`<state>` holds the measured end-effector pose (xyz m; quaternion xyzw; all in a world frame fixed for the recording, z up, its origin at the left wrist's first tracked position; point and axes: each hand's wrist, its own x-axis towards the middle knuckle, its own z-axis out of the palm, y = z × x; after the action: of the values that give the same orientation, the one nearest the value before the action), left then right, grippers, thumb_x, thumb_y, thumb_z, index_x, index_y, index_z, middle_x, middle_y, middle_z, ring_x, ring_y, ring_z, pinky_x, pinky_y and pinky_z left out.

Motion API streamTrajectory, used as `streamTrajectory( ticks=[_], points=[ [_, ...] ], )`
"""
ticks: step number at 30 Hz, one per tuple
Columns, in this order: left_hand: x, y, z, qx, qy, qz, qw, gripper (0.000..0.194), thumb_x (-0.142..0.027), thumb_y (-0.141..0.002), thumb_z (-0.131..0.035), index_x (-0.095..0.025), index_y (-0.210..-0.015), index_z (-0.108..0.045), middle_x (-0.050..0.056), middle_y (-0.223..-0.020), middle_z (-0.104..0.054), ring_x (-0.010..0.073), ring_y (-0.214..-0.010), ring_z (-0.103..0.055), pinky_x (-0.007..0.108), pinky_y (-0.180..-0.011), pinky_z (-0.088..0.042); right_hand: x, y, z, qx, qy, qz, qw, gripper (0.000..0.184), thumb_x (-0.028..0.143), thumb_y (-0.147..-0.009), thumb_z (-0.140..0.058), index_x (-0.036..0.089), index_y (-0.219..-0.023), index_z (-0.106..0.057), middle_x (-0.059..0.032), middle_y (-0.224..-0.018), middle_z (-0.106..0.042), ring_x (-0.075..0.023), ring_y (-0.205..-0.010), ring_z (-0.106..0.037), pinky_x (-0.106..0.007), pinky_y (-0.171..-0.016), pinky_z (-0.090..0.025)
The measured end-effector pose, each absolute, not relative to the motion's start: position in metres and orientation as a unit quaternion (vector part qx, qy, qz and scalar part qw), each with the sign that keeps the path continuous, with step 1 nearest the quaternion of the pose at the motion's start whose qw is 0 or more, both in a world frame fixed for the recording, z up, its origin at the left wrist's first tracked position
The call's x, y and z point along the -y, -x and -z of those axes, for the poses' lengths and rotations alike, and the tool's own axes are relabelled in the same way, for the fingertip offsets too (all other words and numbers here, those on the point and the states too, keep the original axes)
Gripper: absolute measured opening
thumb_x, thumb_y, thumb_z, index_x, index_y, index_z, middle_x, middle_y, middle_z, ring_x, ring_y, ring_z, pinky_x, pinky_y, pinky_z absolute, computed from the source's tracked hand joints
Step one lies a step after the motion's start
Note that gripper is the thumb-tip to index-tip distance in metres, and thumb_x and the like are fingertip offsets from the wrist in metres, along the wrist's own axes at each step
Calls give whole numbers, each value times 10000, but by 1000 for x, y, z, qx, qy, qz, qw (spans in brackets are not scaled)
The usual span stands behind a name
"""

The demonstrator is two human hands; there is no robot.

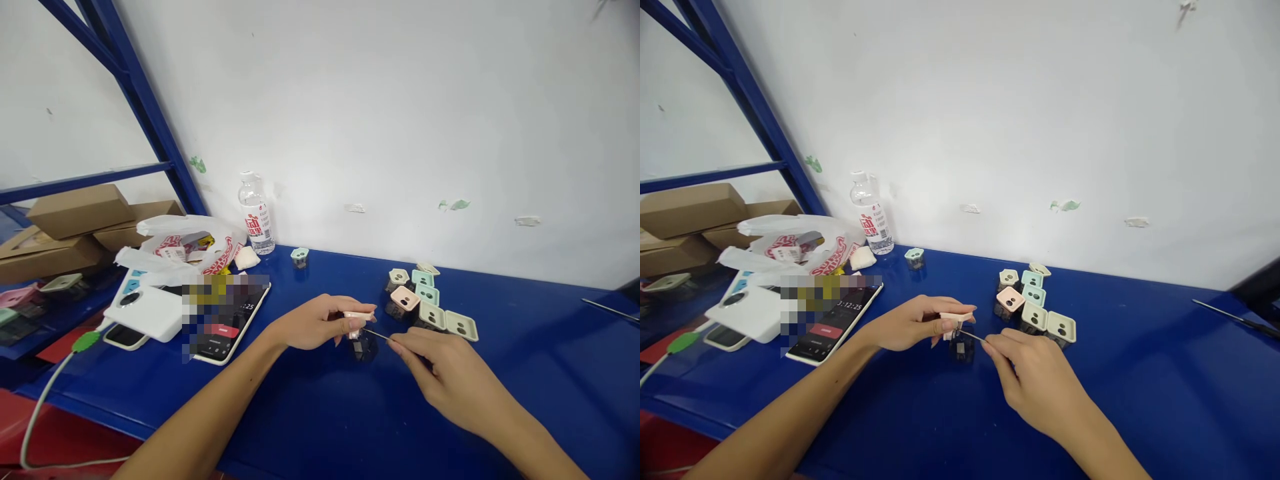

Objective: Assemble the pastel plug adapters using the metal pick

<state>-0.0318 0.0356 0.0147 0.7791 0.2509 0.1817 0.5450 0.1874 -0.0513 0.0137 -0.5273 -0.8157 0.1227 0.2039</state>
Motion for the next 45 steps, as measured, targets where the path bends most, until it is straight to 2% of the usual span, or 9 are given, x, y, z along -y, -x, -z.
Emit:
streamTrajectory(
  ticks=[2, 5, 8, 12, 17, 30, 35, 45],
  points=[
    [-36, 31, -13, -257, -777, -179, 545, 493, -453, -901, -496, -160, -1294, -544, 102, -1078, -629, 102, -731, -536, 214, -583, -483, 52, -188, -10, 825, 517, -44, 223, 362, 317, -979, -365, 208, -786, -651, 1, -608, -557, -133, -549, -517, -266, -518, -312],
    [-36, 31, -12, -257, -774, -182, 550, 506, -468, -895, -501, -161, -1296, -543, 111, -1099, -640, 100, -711, -535, 219, -583, -479, 52, -190, -8, 816, 519, 49, 248, 389, 338, -977, -382, 207, -746, -666, -11, -610, -567, -139, -572, -525, -276, -517, -306],
    [-36, 31, -12, -257, -777, -180, 546, 513, -486, -890, -503, -175, -1296, -545, 110, -1102, -643, 100, -701, -542, 215, -568, -461, 50, -191, -8, 817, 516, 85, 243, 411, 332, -980, -379, 197, -696, -644, -34, -676, -590, -160, -635, -542, -291, -585, -349],
    [-35, 31, -11, -266, -790, -172, 526, 523, -497, -891, -494, -175, -1300, -544, 105, -1067, -646, 100, -690, -551, 207, -541, -429, 47, -192, -7, 827, 512, 72, 223, 335, 324, -974, -398, 197, -740, -600, -37, -759, -597, -180, -699, -566, -302, -639, -391],
    [-35, 31, -12, -260, -797, -163, 519, 512, -486, -896, -488, -179, -1302, -544, 100, -1108, -628, 95, -695, -545, 207, -550, -444, 47, -193, -3, 823, 532, 70, 188, 276, 351, -973, -389, 222, -798, -558, 11, -697, -565, -141, -527, -545, -248, -456, -317],
    [-36, 31, -14, -256, -797, -159, 524, 494, -480, -885, -511, -202, -1291, -556, 86, -1061, -610, 95, -694, -542, 214, -561, -448, 46, -195, 0, 824, 527, 68, 195, 372, 402, -983, -351, 253, -849, -664, -11, -706, -585, -142, -590, -590, -227, -470, -369],
    [-35, 31, -14, -252, -792, -164, 532, 488, -475, -888, -509, -192, -1282, -564, 84, -1053, -606, 97, -708, -535, 206, -560, -455, 46, -197, 3, 826, 523, 72, 196, 391, 415, -990, -328, 275, -954, -691, -18, -744, -598, -140, -602, -598, -231, -479, -389],
    [-36, 33, -15, -256, -790, -166, 532, 514, -494, -890, -497, -183, -1296, -551, 102, -1059, -630, 105, -696, -545, 223, -562, -448, 46, -195, 4, 826, 516, 88, 210, 451, 433, -995, -288, 266, -1070, -700, -25, -691, -562, -141, -565, -580, -223, -447, -393]
  ],
)
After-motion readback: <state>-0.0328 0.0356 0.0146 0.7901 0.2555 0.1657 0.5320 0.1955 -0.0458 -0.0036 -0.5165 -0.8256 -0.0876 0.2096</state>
